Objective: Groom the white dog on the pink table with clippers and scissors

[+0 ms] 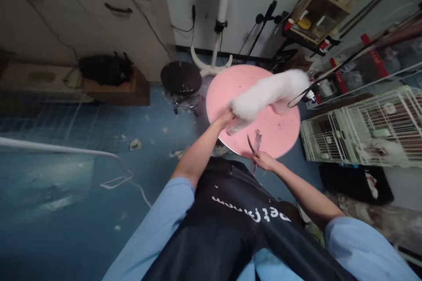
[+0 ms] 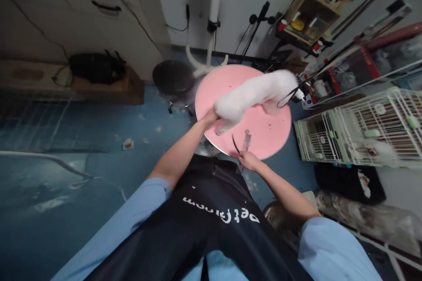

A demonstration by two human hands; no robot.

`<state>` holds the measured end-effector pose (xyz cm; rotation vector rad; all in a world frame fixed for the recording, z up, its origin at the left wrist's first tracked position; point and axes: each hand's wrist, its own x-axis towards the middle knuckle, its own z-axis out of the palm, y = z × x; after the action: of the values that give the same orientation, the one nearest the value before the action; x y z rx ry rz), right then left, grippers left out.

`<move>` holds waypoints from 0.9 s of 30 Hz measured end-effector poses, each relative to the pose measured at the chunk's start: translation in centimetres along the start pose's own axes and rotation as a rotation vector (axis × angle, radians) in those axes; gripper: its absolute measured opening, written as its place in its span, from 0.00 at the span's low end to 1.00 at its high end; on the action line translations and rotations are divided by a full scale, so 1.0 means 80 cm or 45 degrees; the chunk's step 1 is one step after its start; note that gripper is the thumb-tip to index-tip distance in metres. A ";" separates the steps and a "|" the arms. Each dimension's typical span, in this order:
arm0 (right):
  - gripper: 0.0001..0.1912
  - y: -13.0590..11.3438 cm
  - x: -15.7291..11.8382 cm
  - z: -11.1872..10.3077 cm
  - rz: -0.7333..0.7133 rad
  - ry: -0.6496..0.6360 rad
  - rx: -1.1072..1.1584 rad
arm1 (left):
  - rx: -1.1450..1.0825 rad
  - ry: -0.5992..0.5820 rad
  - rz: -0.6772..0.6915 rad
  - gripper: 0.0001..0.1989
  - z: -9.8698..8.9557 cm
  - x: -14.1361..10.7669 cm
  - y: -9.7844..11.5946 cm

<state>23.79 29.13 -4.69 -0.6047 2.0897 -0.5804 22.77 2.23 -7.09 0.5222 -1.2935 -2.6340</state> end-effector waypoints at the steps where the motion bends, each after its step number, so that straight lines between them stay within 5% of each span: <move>1: 0.11 -0.012 0.000 0.000 0.038 -0.191 0.149 | 0.022 0.018 0.010 0.13 0.003 0.002 0.002; 4: 0.16 -0.045 0.002 -0.004 0.121 -0.729 0.630 | 0.077 0.051 0.010 0.09 0.011 0.006 0.011; 6: 0.24 -0.060 0.006 -0.010 0.094 -0.864 0.898 | 0.122 0.041 0.011 0.08 0.015 0.005 0.018; 15: 0.16 -0.067 0.033 -0.025 0.131 -0.443 1.180 | 0.171 -0.016 0.048 0.05 0.014 -0.004 0.024; 27: 0.14 -0.067 0.035 -0.008 0.121 -0.467 1.297 | 0.182 -0.145 0.062 0.10 0.013 0.010 0.012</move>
<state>22.94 23.41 -2.84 -0.0039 1.2307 -1.2378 21.65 2.22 -5.95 0.3596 -1.5163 -2.5783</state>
